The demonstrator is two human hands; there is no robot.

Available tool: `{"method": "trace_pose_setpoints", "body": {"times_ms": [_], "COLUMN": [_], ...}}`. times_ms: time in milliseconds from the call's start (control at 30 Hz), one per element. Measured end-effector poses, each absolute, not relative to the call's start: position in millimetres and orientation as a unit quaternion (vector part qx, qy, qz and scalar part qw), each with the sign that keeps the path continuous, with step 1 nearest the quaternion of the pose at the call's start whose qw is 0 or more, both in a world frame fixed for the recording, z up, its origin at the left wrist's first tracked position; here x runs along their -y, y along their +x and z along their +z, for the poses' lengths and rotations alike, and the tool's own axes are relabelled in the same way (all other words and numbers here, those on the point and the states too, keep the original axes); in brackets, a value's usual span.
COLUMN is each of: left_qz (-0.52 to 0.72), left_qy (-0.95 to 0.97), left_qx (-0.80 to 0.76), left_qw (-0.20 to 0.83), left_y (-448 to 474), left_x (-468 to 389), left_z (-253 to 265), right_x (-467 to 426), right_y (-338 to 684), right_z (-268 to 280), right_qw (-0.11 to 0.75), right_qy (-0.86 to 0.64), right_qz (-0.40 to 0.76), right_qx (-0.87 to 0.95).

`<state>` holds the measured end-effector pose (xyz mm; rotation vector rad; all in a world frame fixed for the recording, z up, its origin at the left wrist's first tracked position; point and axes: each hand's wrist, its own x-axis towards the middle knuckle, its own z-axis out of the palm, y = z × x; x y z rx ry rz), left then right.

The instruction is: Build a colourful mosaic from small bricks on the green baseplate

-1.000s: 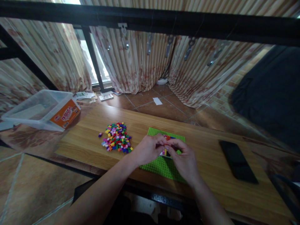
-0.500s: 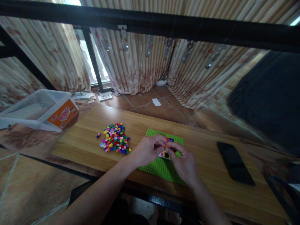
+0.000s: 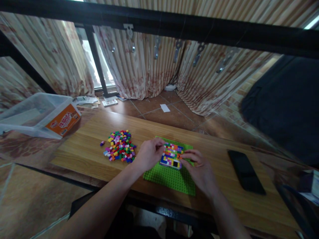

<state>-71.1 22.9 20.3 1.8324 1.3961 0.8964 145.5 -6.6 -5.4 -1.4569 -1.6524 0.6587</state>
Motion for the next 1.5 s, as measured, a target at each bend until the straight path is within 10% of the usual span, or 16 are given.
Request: {"method": "trace_pose_setpoints", "body": {"times_ms": [1500], "left_qz": [0.289], "left_qy": [0.73], "left_qx": [-0.542], "left_qw": [0.301], "left_y": [-68.7], "left_x": [-21.2], "left_z": [11.9], "right_x": [-5.2], "right_y": [138.0], "right_z": [-16.9], "right_qw": [0.485], "right_qy": [-0.575], "right_qz": [0.523], "right_qx": [0.401]}}
